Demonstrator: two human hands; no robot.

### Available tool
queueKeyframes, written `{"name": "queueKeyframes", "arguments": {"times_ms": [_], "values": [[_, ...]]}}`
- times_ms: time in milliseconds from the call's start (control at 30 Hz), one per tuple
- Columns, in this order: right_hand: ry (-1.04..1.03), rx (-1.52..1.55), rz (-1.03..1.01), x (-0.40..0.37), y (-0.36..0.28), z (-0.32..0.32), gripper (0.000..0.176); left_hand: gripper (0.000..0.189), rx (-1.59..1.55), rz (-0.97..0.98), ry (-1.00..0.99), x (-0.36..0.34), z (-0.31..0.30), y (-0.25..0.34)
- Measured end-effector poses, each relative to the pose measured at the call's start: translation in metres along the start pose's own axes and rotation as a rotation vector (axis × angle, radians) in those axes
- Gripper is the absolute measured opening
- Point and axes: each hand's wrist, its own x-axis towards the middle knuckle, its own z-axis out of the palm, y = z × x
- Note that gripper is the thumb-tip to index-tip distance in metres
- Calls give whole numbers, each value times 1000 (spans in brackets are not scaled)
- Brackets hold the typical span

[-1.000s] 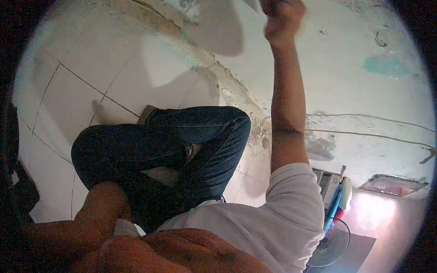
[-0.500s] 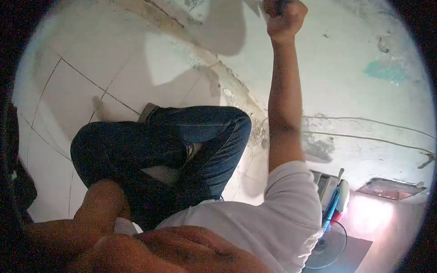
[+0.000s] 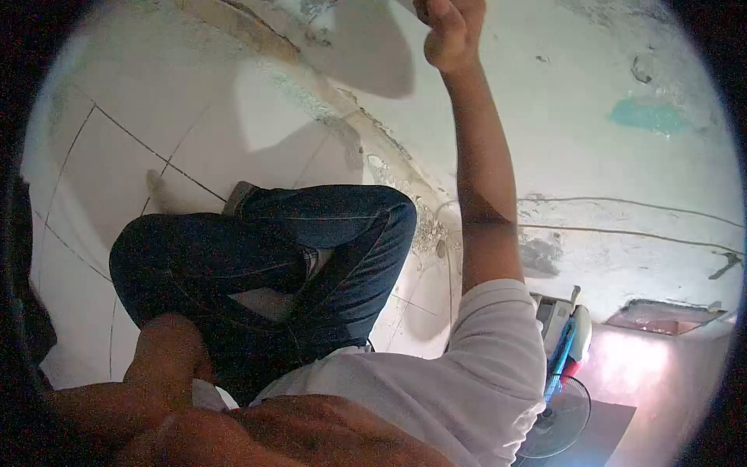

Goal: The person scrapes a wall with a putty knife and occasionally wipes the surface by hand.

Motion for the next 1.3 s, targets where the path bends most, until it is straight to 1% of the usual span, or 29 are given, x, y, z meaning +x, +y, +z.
{"name": "queueKeyframes", "arguments": {"times_ms": [33,100,133,167,233,300,333,367,400,433,500,533,567,633,667,700,767,800,833,900,933,967,1033,1067,1100,1167,1200,1233,1300], "values": [[1,5,-8,3,-12,-1,55,20,6,5,7,1,-2,-1],[123,354,-130,1,-27,-18,50,20,3,-5,16,0,-2,0],[151,1043,136,-6,44,-51,50,20,4,0,23,1,-4,1],[204,557,105,-6,44,-24,51,20,3,1,18,1,-3,2],[39,72,-8,0,-6,5,51,20,0,9,15,2,-3,4],[62,478,-48,-4,5,-21,54,21,0,10,23,2,-5,2],[55,481,-49,-7,36,-34,54,21,0,8,32,2,-5,2],[138,641,25,-10,76,-41,54,21,2,11,41,3,-6,3],[231,796,113,-8,65,-32,55,21,1,8,36,2,-5,4],[88,235,-92,-15,58,-3,59,21,-4,7,27,1,-2,5],[-29,91,171,-22,32,6,63,21,2,15,23,3,-4,5],[203,50,-44,-25,16,8,57,21,19,29,45,8,-9,2],[293,445,59,-27,-1,-1,53,21,37,25,69,8,-13,0],[460,468,138,-23,6,-7,54,21,46,8,74,5,-12,-1],[322,300,38,-17,12,9,55,21,38,7,60,5,-7,0],[157,-28,-123,-11,13,12,53,22,29,2,41,3,-1,1],[149,111,-295,-6,-7,10,57,22,30,15,37,8,2,-3],[453,535,-216,-14,-1,13,63,22,29,6,38,6,3,-4],[447,544,-218,-13,12,15,63,22,33,4,48,6,3,-4],[531,25,-225,-12,57,8,57,22,34,8,45,7,5,-1],[330,287,47,-29,113,-2,57,22,32,17,40,9,6,1],[336,285,43,-34,86,-4,57,22,33,25,38,11,6,2],[311,72,-40,-34,14,11,43,22,67,41,72,18,-3,-2],[431,119,50,-35,17,9,33,22,83,32,99,16,-7,-4],[421,132,63,-33,25,15,33,23,91,15,103,12,-8,-5],[448,427,129,-28,28,19,39,23,85,1,69,7,-2,-3],[182,399,246,-13,32,27,46,23,81,4,49,7,0,0],[212,103,157,-21,17,33,43,23,84,22,40,13,-1,1],[464,245,-13,-25,-21,30,42,23,111,48,65,22,-7,0]]}}
